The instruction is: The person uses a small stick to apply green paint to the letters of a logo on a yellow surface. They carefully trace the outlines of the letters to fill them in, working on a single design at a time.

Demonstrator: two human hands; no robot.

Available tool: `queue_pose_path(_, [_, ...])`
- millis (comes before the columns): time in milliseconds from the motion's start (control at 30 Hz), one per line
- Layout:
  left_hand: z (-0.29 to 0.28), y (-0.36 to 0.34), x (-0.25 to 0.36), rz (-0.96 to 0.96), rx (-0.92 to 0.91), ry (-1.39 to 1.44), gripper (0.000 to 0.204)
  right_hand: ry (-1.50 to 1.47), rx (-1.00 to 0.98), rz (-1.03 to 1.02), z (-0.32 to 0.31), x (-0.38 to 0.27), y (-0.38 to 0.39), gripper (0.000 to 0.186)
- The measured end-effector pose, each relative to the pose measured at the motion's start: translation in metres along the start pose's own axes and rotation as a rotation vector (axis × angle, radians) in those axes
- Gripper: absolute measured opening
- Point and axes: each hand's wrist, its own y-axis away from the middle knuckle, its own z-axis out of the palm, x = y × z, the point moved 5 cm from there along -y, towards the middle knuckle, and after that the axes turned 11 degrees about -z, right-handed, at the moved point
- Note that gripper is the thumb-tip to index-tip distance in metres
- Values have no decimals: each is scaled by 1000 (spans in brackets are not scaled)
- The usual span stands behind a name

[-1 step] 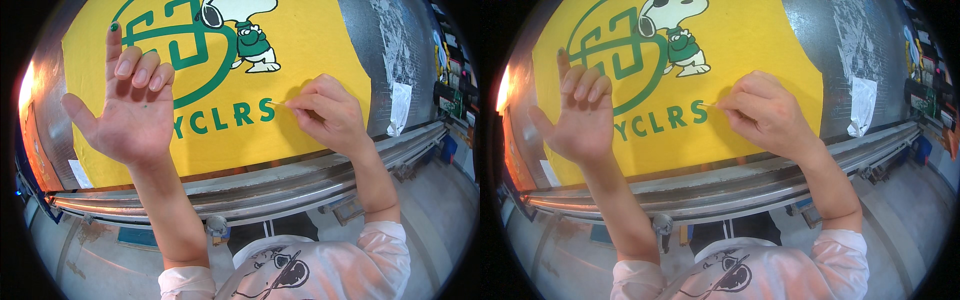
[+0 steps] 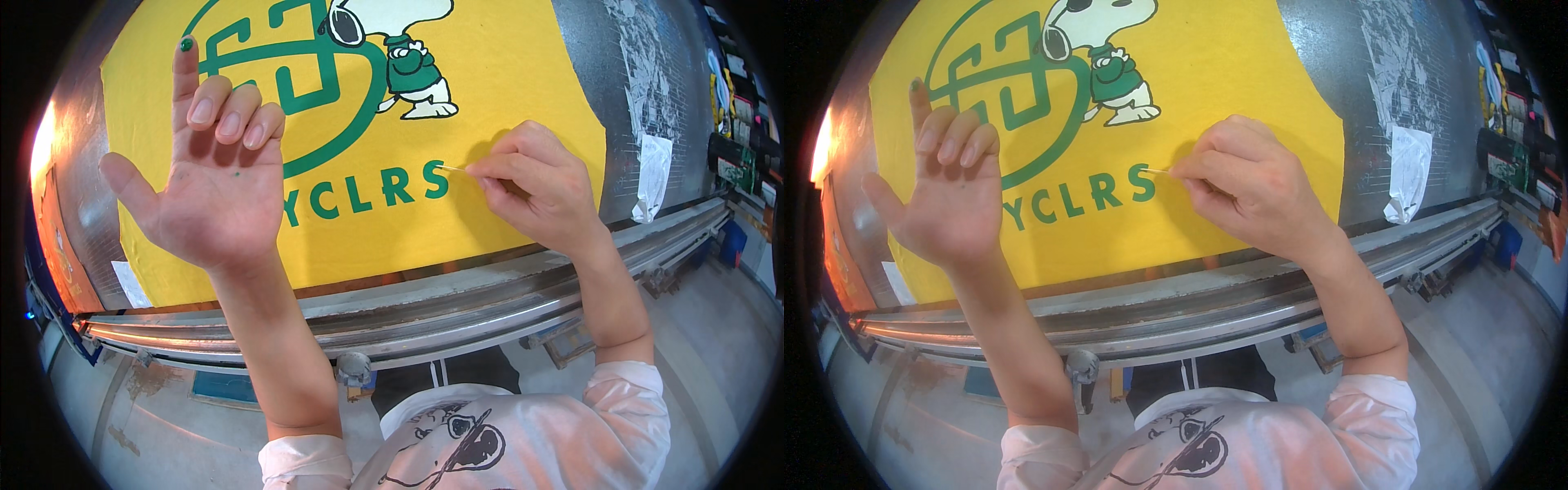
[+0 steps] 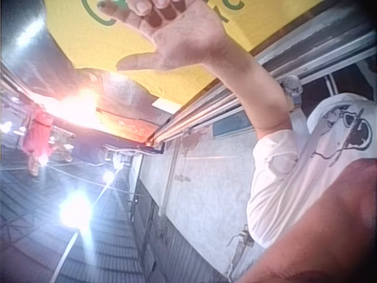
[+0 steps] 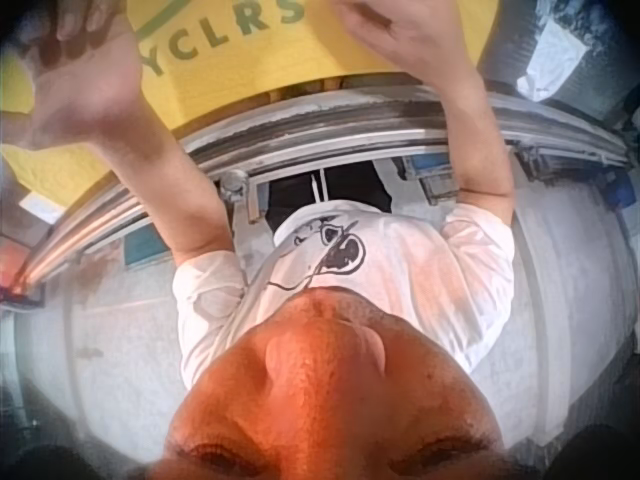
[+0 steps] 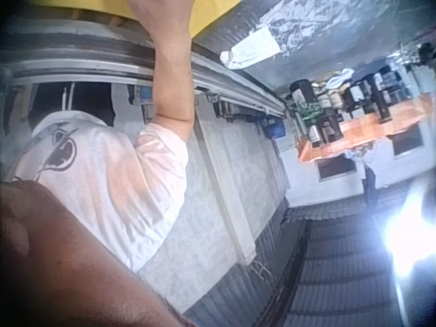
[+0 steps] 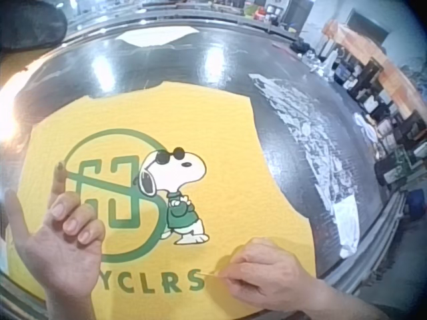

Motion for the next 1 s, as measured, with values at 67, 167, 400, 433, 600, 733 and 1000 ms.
queue_pose_path(67, [-1,0,0,-2,-2,0,93,-4,-2,-4,0,0,0,20])
queue_pose_path(167, [-2,-2,1,2,-16,-8,94,-1,1,-7,-1,2,-2,20])
queue_pose_path(400, [-2,-2,1,5,-21,-21,95,-1,9,-10,-1,3,-3,20])
queue_pose_path(433, [-2,-2,1,4,-22,-21,96,-2,8,-10,-1,3,-3,20])
queue_pose_path(600, [-2,-2,1,8,-17,-24,95,6,16,7,-1,3,-3,20])
queue_pose_path(733, [-2,-2,3,14,-7,-30,94,10,22,34,-3,4,-1,19])
queue_pose_path(1000, [-2,-2,2,15,-17,-30,93,21,22,16,-2,4,-1,19])
